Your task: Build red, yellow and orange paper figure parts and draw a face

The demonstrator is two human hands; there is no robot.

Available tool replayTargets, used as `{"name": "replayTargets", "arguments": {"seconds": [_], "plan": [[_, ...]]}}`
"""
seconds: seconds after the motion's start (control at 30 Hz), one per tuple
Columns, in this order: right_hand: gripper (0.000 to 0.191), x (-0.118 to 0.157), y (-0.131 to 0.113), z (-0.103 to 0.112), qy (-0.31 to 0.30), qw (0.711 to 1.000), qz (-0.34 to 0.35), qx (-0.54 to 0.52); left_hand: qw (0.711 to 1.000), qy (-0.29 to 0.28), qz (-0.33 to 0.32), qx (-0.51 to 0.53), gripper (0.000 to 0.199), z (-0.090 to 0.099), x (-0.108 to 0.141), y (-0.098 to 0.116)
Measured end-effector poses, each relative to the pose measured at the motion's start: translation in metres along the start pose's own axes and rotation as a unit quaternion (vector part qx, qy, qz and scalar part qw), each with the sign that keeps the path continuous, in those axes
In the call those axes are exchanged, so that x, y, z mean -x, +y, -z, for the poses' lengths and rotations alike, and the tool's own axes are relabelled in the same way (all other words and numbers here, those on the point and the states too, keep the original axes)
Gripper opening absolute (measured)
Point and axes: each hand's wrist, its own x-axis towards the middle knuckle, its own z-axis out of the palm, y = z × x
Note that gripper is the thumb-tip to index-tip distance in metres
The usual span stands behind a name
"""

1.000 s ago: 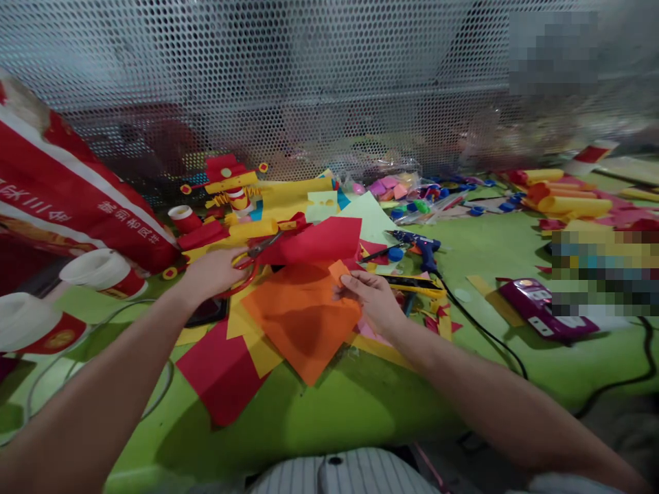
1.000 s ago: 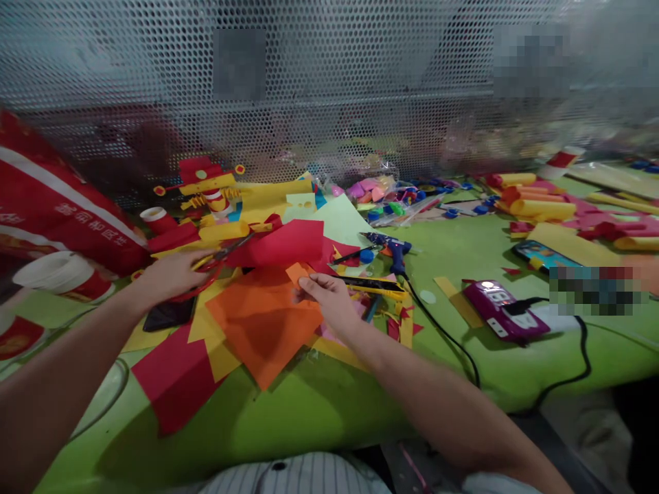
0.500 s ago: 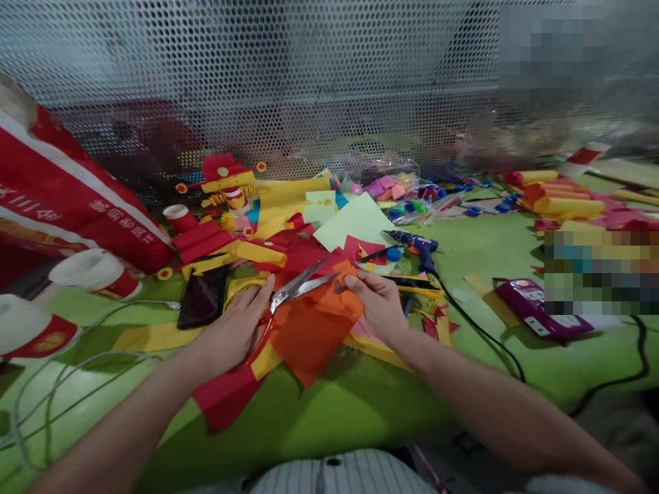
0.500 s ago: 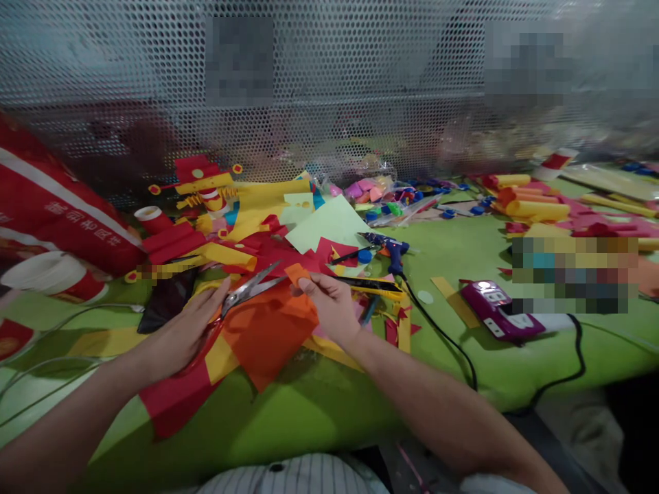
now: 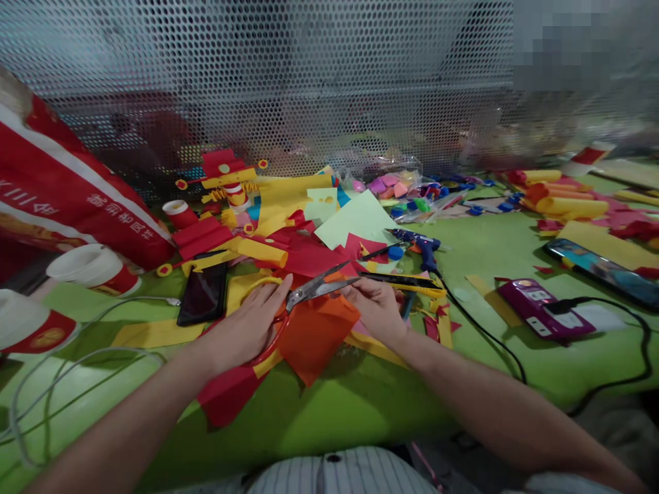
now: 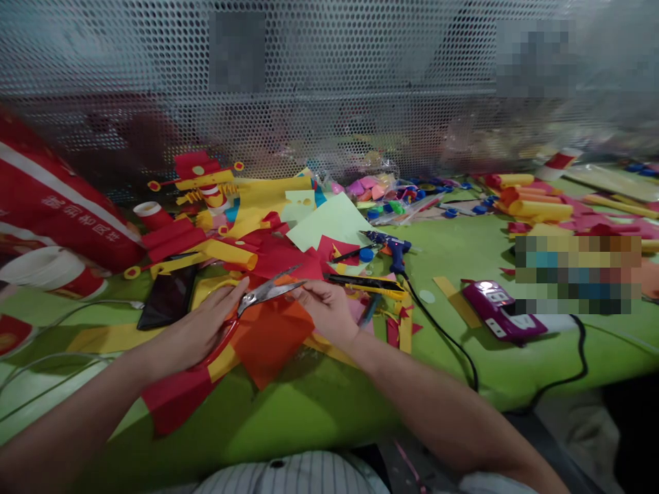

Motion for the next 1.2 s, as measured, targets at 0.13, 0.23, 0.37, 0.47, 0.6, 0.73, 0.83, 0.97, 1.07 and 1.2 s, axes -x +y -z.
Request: {"name": "replayTargets", "arguments": {"seconds": [0.13, 0.23, 0.37, 0.47, 0.6, 0.73, 0.83, 0.97, 1.07, 1.2], "plan": [[0.02, 0.001, 0.006, 0.001, 0.004, 1.0, 0.008, 0.001, 1.0, -0.003, 0.002, -0.005, 0.061, -0.001, 0.0, 0.002], [0.019, 0.002, 0.008, 0.002, -0.003, 1.0, 0.018, -0.001, 1.0, -0.01, 0.009, 0.003, 0.061, -0.002, 0.0, 0.001], [0.024, 0.002, 0.006, 0.002, -0.004, 1.0, 0.026, 0.014, 1.0, -0.009, 0.009, -0.003, 0.061, -0.004, 0.0, 0.0], [0.029, 0.002, 0.004, 0.001, 0.001, 0.999, 0.036, 0.022, 1.0, -0.001, -0.005, -0.022, 0.06, -0.004, 0.0, 0.001], [0.033, 0.003, 0.002, 0.0, -0.002, 0.998, 0.048, 0.034, 0.999, 0.011, -0.017, -0.046, 0.059, -0.005, 0.0, -0.001], [0.033, 0.004, 0.001, -0.001, -0.003, 0.998, 0.055, 0.028, 0.997, 0.013, -0.018, -0.075, 0.06, -0.007, -0.001, -0.004], [0.031, 0.004, 0.001, -0.002, -0.007, 0.998, 0.053, 0.018, 0.996, 0.012, -0.018, -0.092, 0.06, -0.008, -0.001, -0.004], [0.028, 0.004, 0.001, 0.0, -0.01, 0.999, 0.05, 0.017, 0.994, 0.018, -0.021, -0.104, 0.058, -0.008, -0.001, -0.004], [0.028, 0.005, 0.001, 0.0, -0.01, 0.999, 0.049, 0.019, 0.993, 0.019, -0.024, -0.11, 0.059, -0.008, 0.0, -0.006], [0.029, 0.005, 0.001, -0.001, -0.013, 0.999, 0.048, 0.02, 0.994, 0.026, -0.032, -0.101, 0.063, -0.01, 0.0, -0.01]]}}
